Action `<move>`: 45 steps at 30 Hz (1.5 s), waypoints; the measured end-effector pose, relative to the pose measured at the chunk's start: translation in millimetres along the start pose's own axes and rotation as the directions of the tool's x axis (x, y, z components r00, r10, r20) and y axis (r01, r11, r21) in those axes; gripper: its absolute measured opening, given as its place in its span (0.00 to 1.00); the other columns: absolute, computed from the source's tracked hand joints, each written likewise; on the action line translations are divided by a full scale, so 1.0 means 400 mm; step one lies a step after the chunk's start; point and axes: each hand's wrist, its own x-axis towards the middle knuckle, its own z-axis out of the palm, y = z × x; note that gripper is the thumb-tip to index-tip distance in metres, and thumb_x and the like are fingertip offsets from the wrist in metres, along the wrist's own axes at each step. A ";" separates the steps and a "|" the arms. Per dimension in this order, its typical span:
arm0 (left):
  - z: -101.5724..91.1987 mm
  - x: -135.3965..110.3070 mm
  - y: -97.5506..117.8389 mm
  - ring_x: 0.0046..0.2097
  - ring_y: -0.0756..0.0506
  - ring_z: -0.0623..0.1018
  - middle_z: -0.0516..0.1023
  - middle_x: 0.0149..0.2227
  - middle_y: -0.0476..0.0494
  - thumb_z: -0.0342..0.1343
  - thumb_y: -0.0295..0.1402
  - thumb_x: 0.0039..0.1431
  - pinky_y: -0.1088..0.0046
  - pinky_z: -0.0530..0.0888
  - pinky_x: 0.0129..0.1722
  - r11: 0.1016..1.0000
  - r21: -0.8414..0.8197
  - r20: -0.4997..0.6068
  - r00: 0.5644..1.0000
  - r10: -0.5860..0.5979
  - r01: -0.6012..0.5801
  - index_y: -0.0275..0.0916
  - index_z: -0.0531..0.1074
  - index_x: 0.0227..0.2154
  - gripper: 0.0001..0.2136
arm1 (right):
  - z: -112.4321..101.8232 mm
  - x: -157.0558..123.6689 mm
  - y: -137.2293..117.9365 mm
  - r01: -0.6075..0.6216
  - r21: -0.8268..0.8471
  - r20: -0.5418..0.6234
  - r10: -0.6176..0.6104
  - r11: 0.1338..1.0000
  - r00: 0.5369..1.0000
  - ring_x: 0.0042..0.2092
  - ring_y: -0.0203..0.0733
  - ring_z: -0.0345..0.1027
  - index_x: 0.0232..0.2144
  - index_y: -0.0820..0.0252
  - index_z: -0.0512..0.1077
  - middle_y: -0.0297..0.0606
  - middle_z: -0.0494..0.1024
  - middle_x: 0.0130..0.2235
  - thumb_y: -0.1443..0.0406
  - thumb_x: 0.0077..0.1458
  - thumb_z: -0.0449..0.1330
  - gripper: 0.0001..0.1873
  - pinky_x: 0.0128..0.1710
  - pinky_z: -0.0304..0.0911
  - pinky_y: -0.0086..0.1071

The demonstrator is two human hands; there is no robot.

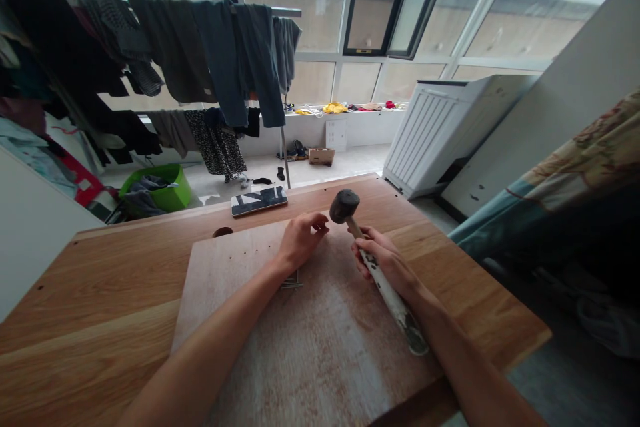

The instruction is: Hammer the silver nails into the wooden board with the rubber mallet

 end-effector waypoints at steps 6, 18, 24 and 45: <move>0.002 -0.001 0.001 0.33 0.47 0.82 0.83 0.32 0.49 0.64 0.21 0.55 0.73 0.77 0.36 1.000 0.005 0.048 0.999 -0.013 0.013 0.40 0.79 0.41 0.12 | 0.000 -0.007 -0.002 -0.025 -0.007 0.022 0.025 1.000 0.999 0.17 0.30 0.59 0.49 0.57 0.62 0.24 0.70 0.27 0.52 0.56 0.60 0.23 0.13 0.52 0.25; -0.001 -0.001 0.013 0.34 0.47 0.82 0.84 0.34 0.51 0.65 0.22 0.54 0.74 0.75 0.35 0.997 0.013 0.080 0.994 -0.074 0.073 0.42 0.74 0.48 0.18 | 0.005 -0.017 -0.010 -0.029 0.010 0.109 0.028 1.000 0.994 0.15 0.30 0.56 0.50 0.57 0.61 0.21 0.67 0.22 0.50 0.55 0.61 0.26 0.12 0.50 0.24; -0.004 -0.001 0.018 0.34 0.48 0.82 0.84 0.34 0.51 0.65 0.23 0.55 0.75 0.75 0.35 0.996 0.003 0.088 0.992 -0.087 0.087 0.43 0.74 0.50 0.20 | 0.004 -0.022 -0.016 -0.039 -0.047 0.082 0.043 0.998 0.996 0.16 0.30 0.56 0.49 0.58 0.62 0.22 0.67 0.23 0.50 0.55 0.61 0.26 0.13 0.51 0.24; -0.208 -0.046 0.066 0.54 0.41 0.77 0.76 0.55 0.41 0.57 0.20 0.58 0.62 0.76 0.54 0.882 0.189 0.502 0.814 0.291 -0.432 0.41 0.76 0.46 0.16 | -0.001 -0.007 0.004 -0.014 -0.051 -0.035 0.012 0.999 0.999 0.17 0.31 0.58 0.52 0.59 0.64 0.24 0.68 0.24 0.51 0.56 0.60 0.27 0.14 0.55 0.24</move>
